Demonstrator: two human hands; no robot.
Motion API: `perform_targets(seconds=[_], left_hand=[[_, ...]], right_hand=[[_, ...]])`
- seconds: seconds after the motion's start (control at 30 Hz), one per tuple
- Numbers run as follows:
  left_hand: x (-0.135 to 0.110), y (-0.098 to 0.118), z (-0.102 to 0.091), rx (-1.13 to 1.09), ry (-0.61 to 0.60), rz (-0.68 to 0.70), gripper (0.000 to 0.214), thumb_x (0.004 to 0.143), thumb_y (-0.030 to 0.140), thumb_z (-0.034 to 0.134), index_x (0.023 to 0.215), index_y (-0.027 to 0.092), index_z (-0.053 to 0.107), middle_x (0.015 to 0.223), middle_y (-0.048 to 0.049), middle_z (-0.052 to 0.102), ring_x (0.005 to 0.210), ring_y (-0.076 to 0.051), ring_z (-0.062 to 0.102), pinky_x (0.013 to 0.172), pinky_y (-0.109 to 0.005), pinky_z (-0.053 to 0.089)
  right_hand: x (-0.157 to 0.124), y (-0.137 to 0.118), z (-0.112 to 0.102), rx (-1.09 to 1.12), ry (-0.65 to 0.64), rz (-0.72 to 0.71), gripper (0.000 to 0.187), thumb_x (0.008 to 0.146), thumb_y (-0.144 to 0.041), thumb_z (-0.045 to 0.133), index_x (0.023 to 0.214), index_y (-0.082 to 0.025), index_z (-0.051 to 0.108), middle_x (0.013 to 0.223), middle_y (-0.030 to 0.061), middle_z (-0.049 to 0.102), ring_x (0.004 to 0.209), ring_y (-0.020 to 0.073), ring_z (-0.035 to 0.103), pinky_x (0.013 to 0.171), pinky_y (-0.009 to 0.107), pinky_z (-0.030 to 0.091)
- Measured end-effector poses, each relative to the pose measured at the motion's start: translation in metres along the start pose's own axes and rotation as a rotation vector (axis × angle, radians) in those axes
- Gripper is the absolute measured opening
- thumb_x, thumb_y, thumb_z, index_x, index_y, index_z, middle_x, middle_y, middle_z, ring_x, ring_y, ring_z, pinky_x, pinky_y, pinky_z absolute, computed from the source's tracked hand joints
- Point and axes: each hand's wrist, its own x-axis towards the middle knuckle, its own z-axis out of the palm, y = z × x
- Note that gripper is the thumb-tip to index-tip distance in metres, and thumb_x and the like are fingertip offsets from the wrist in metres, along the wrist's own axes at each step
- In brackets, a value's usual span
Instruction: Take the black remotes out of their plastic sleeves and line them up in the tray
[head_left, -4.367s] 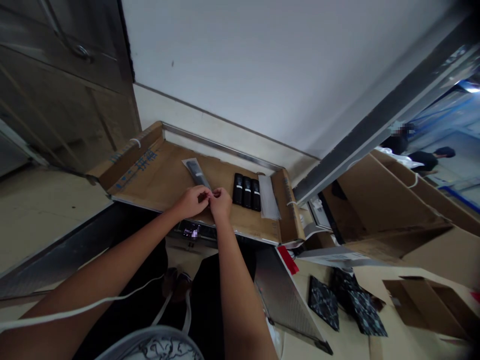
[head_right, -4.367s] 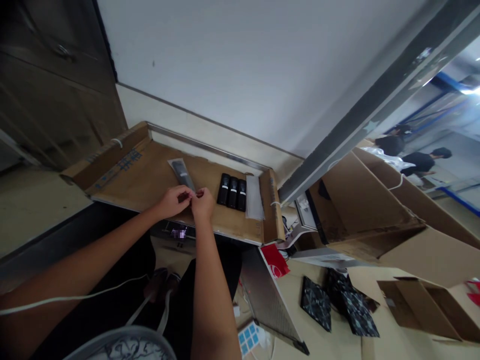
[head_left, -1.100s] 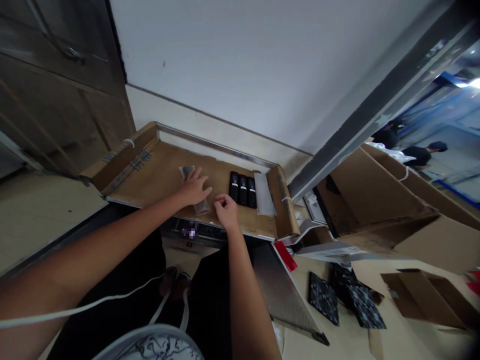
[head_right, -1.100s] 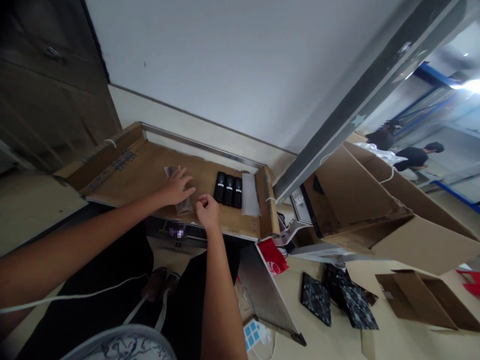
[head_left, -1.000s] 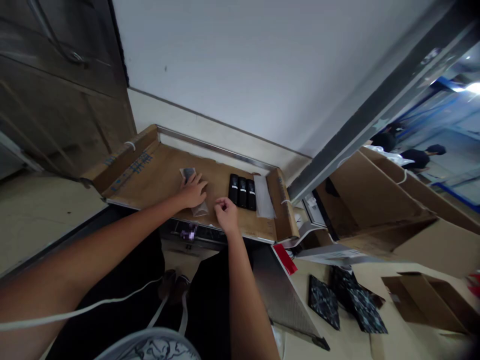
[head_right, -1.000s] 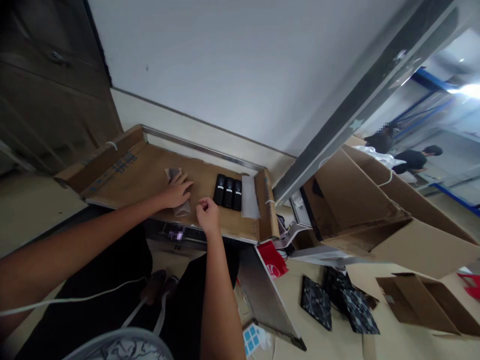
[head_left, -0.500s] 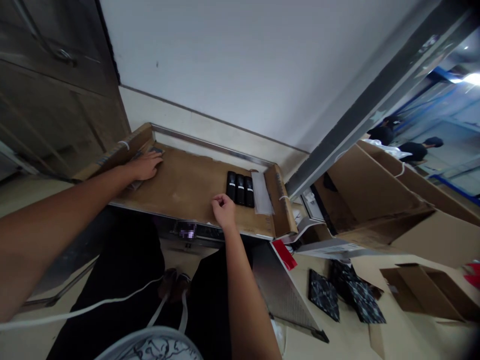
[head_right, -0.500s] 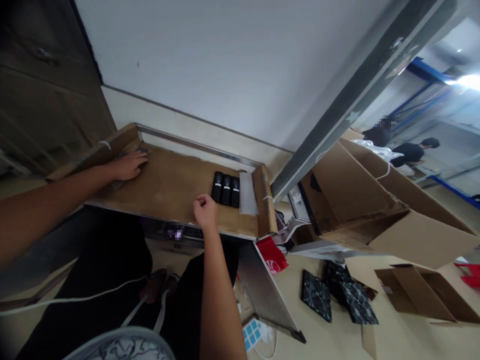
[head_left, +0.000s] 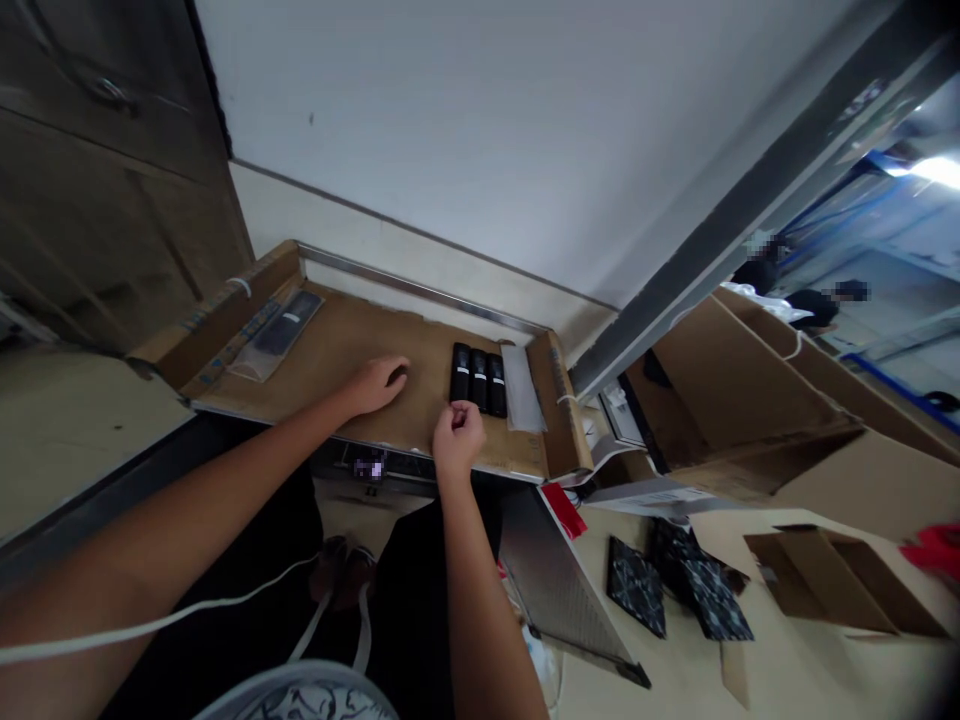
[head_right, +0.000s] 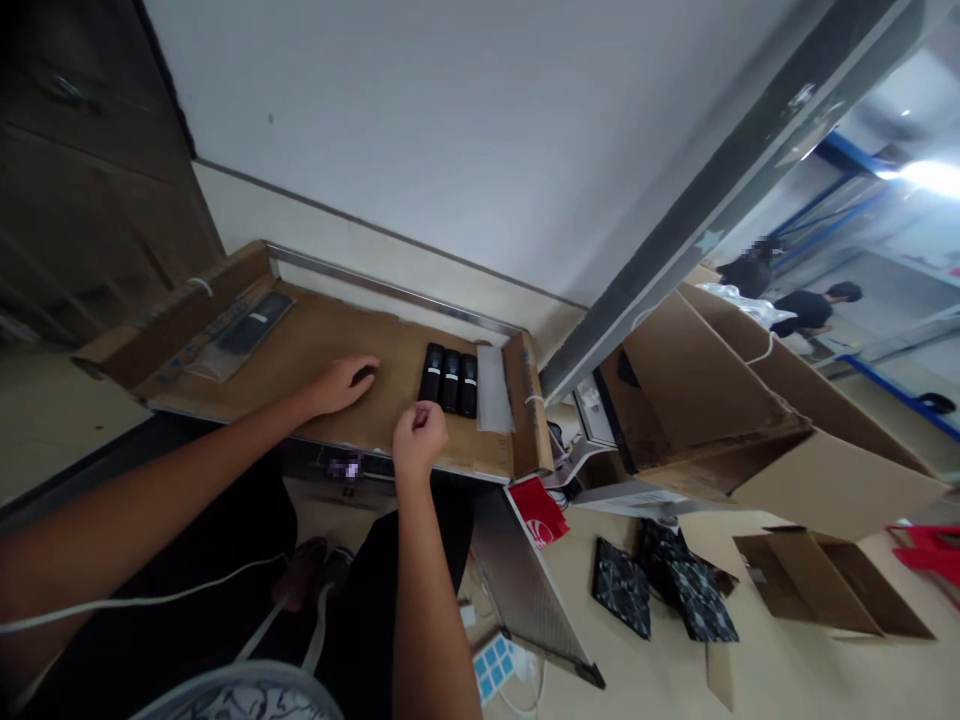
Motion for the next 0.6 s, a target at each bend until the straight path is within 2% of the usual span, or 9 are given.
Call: perform_targets(seconds=[0.13, 0.2, 0.27, 0.33, 0.43, 0.5, 0.6], left_hand=[[0.000, -0.009, -0.003, -0.025, 0.031, -0.031, 0.029, 0.089, 0.029, 0.051, 0.113, 0.023, 0.066, 0.119, -0.0086, 0.071, 0.112, -0.026, 0.065, 0.103, -0.042, 0.048], [0.001, -0.011, -0.002, -0.039, 0.048, -0.036, 0.027, 0.089, 0.028, 0.052, 0.111, 0.023, 0.067, 0.116, -0.0083, 0.072, 0.109, -0.026, 0.066, 0.101, -0.042, 0.049], [0.002, -0.011, -0.001, -0.055, 0.067, -0.050, 0.025, 0.089, 0.027, 0.052, 0.107, 0.024, 0.068, 0.112, -0.0077, 0.073, 0.105, -0.026, 0.067, 0.098, -0.041, 0.050], [0.002, -0.010, 0.000, -0.061, 0.081, -0.056, 0.023, 0.088, 0.027, 0.053, 0.105, 0.023, 0.069, 0.109, -0.0070, 0.073, 0.102, -0.025, 0.068, 0.096, -0.040, 0.050], [0.003, -0.009, -0.001, -0.059, 0.086, -0.053, 0.021, 0.088, 0.028, 0.054, 0.102, 0.023, 0.069, 0.106, -0.0069, 0.074, 0.100, -0.025, 0.068, 0.093, -0.040, 0.051], [0.003, -0.008, -0.003, -0.062, 0.087, -0.056, 0.020, 0.088, 0.029, 0.055, 0.100, 0.023, 0.069, 0.104, -0.0067, 0.074, 0.097, -0.025, 0.069, 0.091, -0.040, 0.051], [0.002, -0.007, -0.005, -0.070, 0.092, -0.049, 0.018, 0.088, 0.030, 0.056, 0.098, 0.023, 0.069, 0.102, -0.0059, 0.074, 0.095, -0.025, 0.069, 0.089, -0.040, 0.051]], right_hand=[[0.009, 0.010, -0.018, -0.051, 0.094, 0.012, 0.024, 0.085, -0.034, 0.048, 0.093, -0.018, 0.063, 0.071, -0.0005, 0.053, 0.067, 0.0173, 0.052, 0.070, 0.028, 0.043], [0.020, 0.012, -0.035, -0.123, 0.121, 0.014, 0.027, 0.089, -0.035, 0.045, 0.097, -0.016, 0.063, 0.072, 0.0011, 0.055, 0.067, 0.0180, 0.054, 0.069, 0.029, 0.043], [0.032, 0.012, -0.057, -0.299, 0.123, -0.019, 0.029, 0.089, -0.032, 0.046, 0.103, -0.015, 0.064, 0.079, 0.0055, 0.061, 0.073, 0.0205, 0.059, 0.072, 0.031, 0.045], [0.041, 0.009, -0.078, -0.531, 0.051, -0.014, 0.031, 0.087, -0.028, 0.050, 0.112, -0.016, 0.065, 0.090, 0.0113, 0.067, 0.081, 0.0246, 0.064, 0.074, 0.034, 0.046], [0.054, 0.006, -0.098, -0.809, -0.118, 0.112, 0.037, 0.091, -0.036, 0.055, 0.118, -0.013, 0.066, 0.091, 0.0186, 0.071, 0.083, 0.0316, 0.069, 0.073, 0.040, 0.048], [0.062, 0.005, -0.101, -0.907, -0.181, 0.167, 0.039, 0.091, -0.041, 0.056, 0.111, -0.010, 0.068, 0.089, 0.0228, 0.071, 0.084, 0.0356, 0.071, 0.072, 0.043, 0.050], [0.074, 0.005, -0.097, -0.952, -0.237, 0.195, 0.030, 0.090, -0.034, 0.058, 0.100, -0.009, 0.070, 0.092, 0.0248, 0.072, 0.090, 0.0389, 0.072, 0.074, 0.044, 0.051]])
